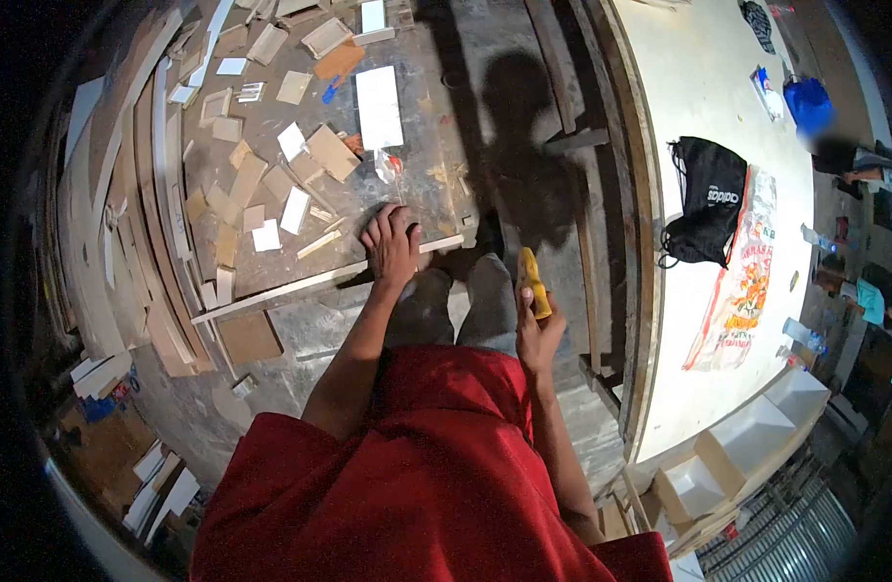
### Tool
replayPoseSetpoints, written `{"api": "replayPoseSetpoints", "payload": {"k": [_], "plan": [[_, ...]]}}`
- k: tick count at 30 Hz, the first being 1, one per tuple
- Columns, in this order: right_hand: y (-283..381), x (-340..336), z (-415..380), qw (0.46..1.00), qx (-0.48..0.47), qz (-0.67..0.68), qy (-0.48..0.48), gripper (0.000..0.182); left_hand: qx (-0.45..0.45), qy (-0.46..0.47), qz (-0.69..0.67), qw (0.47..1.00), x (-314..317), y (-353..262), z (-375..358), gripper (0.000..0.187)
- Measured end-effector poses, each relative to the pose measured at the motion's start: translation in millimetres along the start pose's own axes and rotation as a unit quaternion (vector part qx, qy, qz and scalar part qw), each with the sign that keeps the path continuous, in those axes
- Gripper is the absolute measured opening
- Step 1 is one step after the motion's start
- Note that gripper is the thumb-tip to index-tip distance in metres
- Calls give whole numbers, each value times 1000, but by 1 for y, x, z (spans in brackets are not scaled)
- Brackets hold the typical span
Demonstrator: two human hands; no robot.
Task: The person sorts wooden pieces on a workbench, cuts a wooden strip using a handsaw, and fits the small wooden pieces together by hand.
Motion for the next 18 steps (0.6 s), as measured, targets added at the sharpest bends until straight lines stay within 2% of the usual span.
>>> {"api": "replayPoseSetpoints", "payload": {"k": [6,9,11,14,18], "plan": [[-12,-16,-1,999,49,-11,-15,40,57,21,-8,998,18,-31,13,54],[-12,-18,4,999,20,-34,-20,39,65,22,-12,998,23,-39,14,53],[-19,-16,10,998,-47,-43,-14,35,42,29,-48,998,19,-40,14,53],[0,-14,6,999,-6,-38,9,31,28,11,-43,999,16,-43,14,53],[-1,-15,4,999,-16,-23,40,29,47,-13,-5,999,25,-41,12,54]]}}
Point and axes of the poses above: each hand's wrist, its own z-axis towards the middle knuckle, its own x-axis out of the palm, y = z × x, the point moved 1 cm from there along z, towards the middle knuckle, and after that the axes turned 4 degrees about -x, right-handed, at the moved point
